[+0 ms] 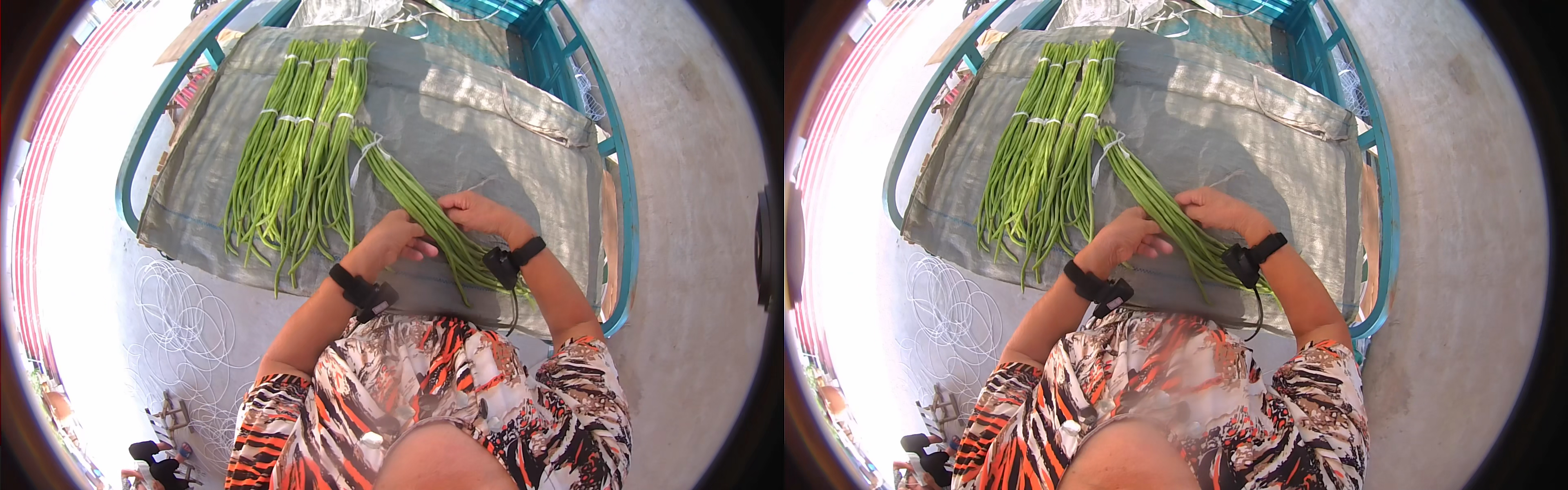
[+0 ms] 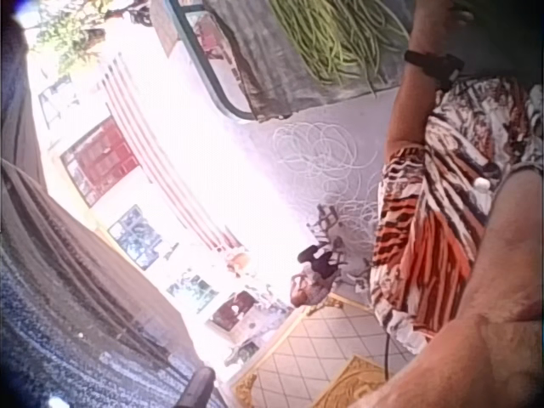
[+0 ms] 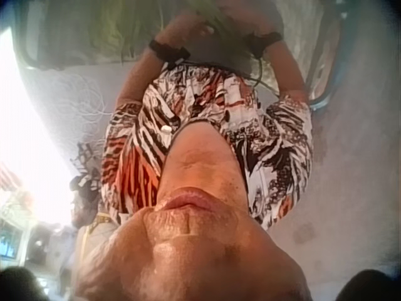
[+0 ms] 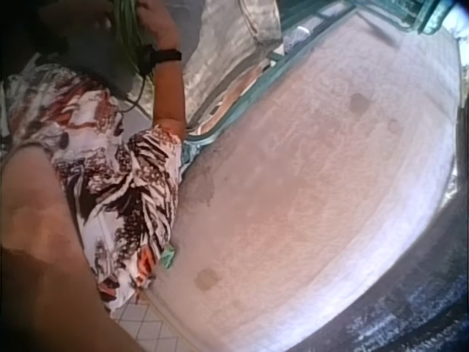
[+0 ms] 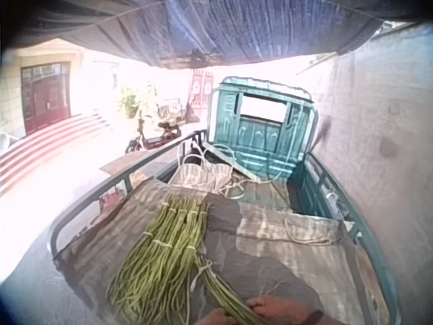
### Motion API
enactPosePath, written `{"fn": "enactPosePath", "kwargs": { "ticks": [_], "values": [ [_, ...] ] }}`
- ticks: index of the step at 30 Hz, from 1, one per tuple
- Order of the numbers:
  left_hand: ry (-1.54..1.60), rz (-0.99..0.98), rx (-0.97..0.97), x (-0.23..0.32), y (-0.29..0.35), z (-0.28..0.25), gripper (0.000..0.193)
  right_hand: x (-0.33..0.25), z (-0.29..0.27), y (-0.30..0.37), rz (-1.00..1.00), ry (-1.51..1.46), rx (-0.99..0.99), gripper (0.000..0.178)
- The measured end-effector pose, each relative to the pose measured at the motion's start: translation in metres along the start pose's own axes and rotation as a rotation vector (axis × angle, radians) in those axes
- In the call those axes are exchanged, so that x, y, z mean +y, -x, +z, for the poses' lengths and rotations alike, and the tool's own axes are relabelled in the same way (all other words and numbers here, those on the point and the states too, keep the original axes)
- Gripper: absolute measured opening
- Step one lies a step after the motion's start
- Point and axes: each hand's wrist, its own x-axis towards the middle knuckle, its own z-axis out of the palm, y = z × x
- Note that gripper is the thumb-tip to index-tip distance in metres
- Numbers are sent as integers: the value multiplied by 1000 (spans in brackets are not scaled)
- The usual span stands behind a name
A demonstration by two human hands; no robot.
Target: The person bundles long green vegetables by hand using white string, tying a knot around each bunch.
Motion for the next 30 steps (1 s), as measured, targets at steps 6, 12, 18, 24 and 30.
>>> {"fn": "enactPosePath", "kwargs": {
  "ticks": [6,12,18,24,30],
  "values": [
    [-12,-52,12,-2,-7,-5,25,0,2,0,12,-15,13,27],
    [-67,-26,23,0,-4,-2,22,4,1,-2,-27,-45,67,28],
    [-108,-5,23,-9,-9,-6,26,0,8,4,73,-134,115,20],
    [-60,-8,-20,-7,-4,-5,32,5,13,2,26,-317,136,12],
    [-20,-135,-174,4,0,-6,34,6,12,1,21,-389,125,12]
  ]
}}
